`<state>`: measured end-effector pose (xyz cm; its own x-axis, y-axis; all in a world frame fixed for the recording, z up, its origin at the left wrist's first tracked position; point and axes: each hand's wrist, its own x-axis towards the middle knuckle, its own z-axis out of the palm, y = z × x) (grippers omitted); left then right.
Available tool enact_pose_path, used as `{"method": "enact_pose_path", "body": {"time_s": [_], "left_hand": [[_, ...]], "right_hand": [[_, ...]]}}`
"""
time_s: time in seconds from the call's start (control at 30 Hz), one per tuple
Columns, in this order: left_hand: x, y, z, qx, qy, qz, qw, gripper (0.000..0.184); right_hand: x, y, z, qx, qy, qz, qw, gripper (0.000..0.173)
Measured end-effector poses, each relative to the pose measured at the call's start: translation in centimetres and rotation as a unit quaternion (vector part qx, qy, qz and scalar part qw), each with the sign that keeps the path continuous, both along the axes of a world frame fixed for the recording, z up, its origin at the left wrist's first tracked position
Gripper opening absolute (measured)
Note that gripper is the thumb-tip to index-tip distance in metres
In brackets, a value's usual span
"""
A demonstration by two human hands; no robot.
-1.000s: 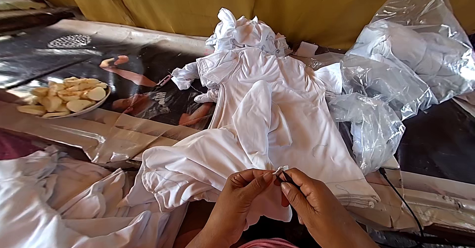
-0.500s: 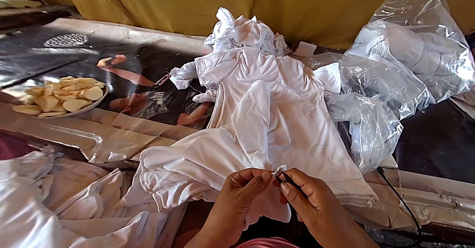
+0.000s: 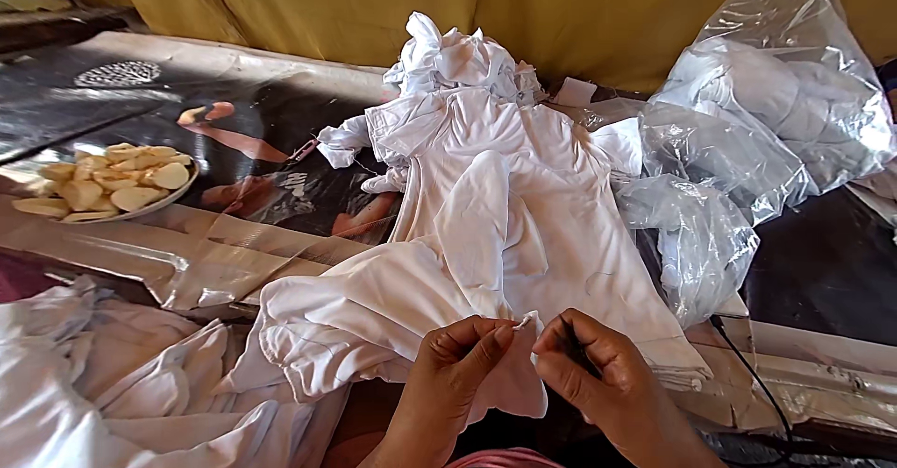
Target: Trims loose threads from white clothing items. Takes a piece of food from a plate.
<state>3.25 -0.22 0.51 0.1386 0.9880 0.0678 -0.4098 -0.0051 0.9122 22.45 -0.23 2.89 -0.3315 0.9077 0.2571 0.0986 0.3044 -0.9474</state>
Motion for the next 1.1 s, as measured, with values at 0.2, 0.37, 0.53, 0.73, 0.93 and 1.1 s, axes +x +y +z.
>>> {"method": "enact_pose_path", "body": {"time_s": [0.2, 0.37, 0.53, 0.73, 0.93, 1.1], "left_hand": [[0.6, 0.0, -0.8, 0.133, 0.114, 0.049, 0.983, 0.018], [0.5, -0.1, -1.1, 0.240, 0.230, 0.103, 0.937, 0.017], [-0.3, 0.4, -1.4, 0.297, 0.373, 0.137, 0.868, 0.016], [-1.4, 1.0, -1.8, 0.227, 0.385, 0.107, 0.888, 0.018], [-2.0, 2.1, -1.9, 0.271, 0.452, 0.081, 0.846, 0.021], [-6.5, 3.5, -1.3, 0.292, 0.539, 0.138, 0.778, 0.023]], "right_hand": [[-0.6, -0.2, -0.2, -0.027, 0.011, -0.060, 0.998, 0.008], [-1.1, -0.2, -0.1, -0.066, 0.013, -0.084, 0.994, 0.006], [-0.4, -0.1, 0.5, -0.238, 0.214, 0.008, 0.947, 0.014], [2.9, 0.9, 1.0, -0.262, 0.472, 0.153, 0.828, 0.010], [5.9, 1.0, 0.9, 0.030, -0.106, 0.105, 0.988, 0.016], [17.9, 1.0, 1.3, 0.182, -0.504, -0.178, 0.825, 0.010]]}}
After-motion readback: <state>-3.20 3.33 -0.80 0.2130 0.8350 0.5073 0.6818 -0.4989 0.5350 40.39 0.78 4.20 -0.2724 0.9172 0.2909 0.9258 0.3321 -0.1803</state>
